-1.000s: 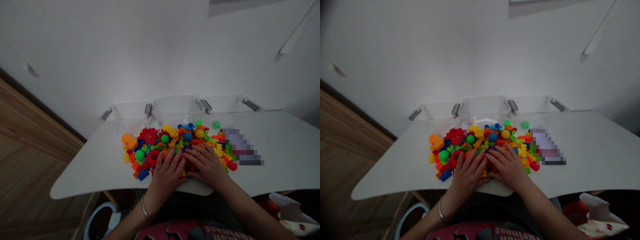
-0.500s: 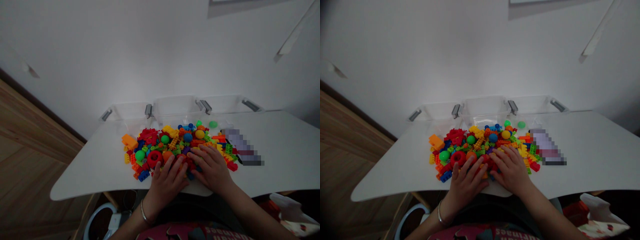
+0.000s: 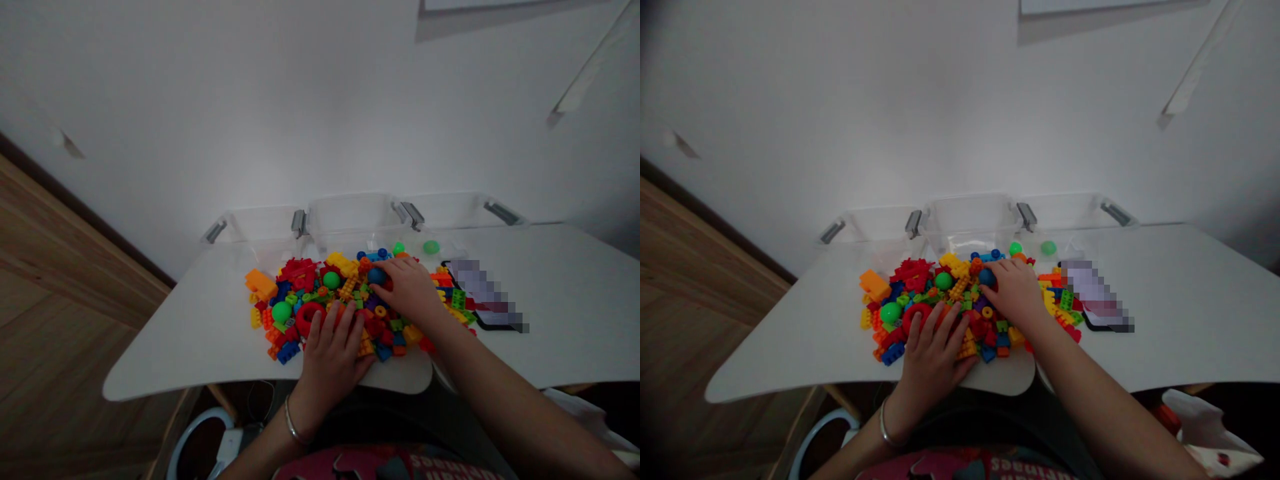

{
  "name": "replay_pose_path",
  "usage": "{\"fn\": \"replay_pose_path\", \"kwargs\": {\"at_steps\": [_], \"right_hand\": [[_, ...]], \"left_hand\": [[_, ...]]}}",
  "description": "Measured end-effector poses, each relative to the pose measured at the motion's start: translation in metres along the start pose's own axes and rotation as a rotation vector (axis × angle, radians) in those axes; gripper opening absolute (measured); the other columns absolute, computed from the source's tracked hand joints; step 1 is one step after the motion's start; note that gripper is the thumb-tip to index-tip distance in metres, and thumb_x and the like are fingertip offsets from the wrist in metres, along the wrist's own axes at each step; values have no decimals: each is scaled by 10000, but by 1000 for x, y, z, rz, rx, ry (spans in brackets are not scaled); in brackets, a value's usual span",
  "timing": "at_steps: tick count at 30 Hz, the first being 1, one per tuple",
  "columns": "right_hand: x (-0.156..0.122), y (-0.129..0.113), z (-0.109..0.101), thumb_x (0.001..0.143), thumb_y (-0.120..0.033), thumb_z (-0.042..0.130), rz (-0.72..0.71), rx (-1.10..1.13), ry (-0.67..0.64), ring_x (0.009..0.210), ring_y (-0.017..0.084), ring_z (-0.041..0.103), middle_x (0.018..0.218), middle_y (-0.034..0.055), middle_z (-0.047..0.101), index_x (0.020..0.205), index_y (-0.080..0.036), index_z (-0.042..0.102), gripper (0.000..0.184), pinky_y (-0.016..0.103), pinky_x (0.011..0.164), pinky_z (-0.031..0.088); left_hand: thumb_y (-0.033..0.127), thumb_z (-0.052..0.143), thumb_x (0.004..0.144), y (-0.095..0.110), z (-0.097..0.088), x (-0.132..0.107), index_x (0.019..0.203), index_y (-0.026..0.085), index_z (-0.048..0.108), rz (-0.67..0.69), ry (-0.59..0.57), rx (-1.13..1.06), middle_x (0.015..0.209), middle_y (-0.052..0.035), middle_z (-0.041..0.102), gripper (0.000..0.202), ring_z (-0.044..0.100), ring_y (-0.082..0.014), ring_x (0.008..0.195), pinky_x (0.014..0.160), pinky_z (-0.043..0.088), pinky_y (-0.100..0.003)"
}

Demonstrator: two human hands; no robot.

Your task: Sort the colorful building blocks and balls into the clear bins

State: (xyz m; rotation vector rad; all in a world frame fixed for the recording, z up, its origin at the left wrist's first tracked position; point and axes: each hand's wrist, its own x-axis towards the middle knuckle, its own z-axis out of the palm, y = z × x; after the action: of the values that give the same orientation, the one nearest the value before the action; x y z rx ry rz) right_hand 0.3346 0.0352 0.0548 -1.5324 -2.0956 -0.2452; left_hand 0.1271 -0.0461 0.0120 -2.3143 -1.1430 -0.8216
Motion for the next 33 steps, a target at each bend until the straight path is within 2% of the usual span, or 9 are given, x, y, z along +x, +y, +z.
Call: {"fn": "replay_pose_path", "kwargs": {"at_steps": [8,13,17,21,23,27,30,33], "right_hand": [[-2,2,3,821,-373,618,-4,40,67,1026,321,589,1033,107,714,1159,-220,657,373,510,936,440],[-5,7,-7,814,-374,624,75,124,143,1008,313,608,1089,123,694,1201,-191,619,428,478,906,468],[-3,21,-30,789,-392,645,159,210,332,944,286,616,1030,112,689,1144,-193,626,407,469,863,486],[11,51,-54,774,-412,657,260,256,589,967,277,615,1029,79,682,1131,-225,621,404,487,901,472],[23,71,-59,767,-427,654,298,257,622,964,287,623,1026,77,684,1131,-230,624,414,495,892,479],[49,111,-56,744,-460,655,400,229,542,967,300,642,1033,75,703,1100,-226,649,426,519,913,478],[62,132,-50,755,-473,633,567,210,300,944,287,659,996,103,716,1097,-190,676,446,464,869,502],[67,143,-45,774,-511,597,635,127,54,935,288,669,989,106,726,1101,-199,691,461,434,836,500]], "left_hand": [[564,533,892,-2,0,1,1336,207,584,56,-22,-18,1383,-65,590,572,448,-290,1338,1224,36,-490],[532,542,904,-2,-5,-1,1340,196,575,85,57,-19,1365,-70,604,551,408,-272,1367,1224,62,-496],[527,528,914,-4,-8,-5,1310,198,599,20,128,-28,1315,-79,638,520,367,-263,1397,1222,58,-500],[547,509,918,-9,-8,-11,1297,179,607,-34,155,-23,1301,-106,642,537,284,-278,1439,1219,77,-518],[547,507,919,-11,-8,-14,1301,173,603,-45,162,-13,1288,-114,645,543,216,-285,1463,1217,75,-534],[540,536,903,-13,-6,-17,1311,181,596,-58,153,-19,1301,-116,629,547,199,-291,1462,1220,67,-521],[491,589,884,-13,-5,-17,1299,220,607,-43,138,-30,1307,-96,621,496,244,-307,1436,1212,56,-549],[434,610,881,-14,-6,-16,1288,235,614,-39,143,-27,1295,-92,622,453,287,-315,1407,1201,57,-580]]}}
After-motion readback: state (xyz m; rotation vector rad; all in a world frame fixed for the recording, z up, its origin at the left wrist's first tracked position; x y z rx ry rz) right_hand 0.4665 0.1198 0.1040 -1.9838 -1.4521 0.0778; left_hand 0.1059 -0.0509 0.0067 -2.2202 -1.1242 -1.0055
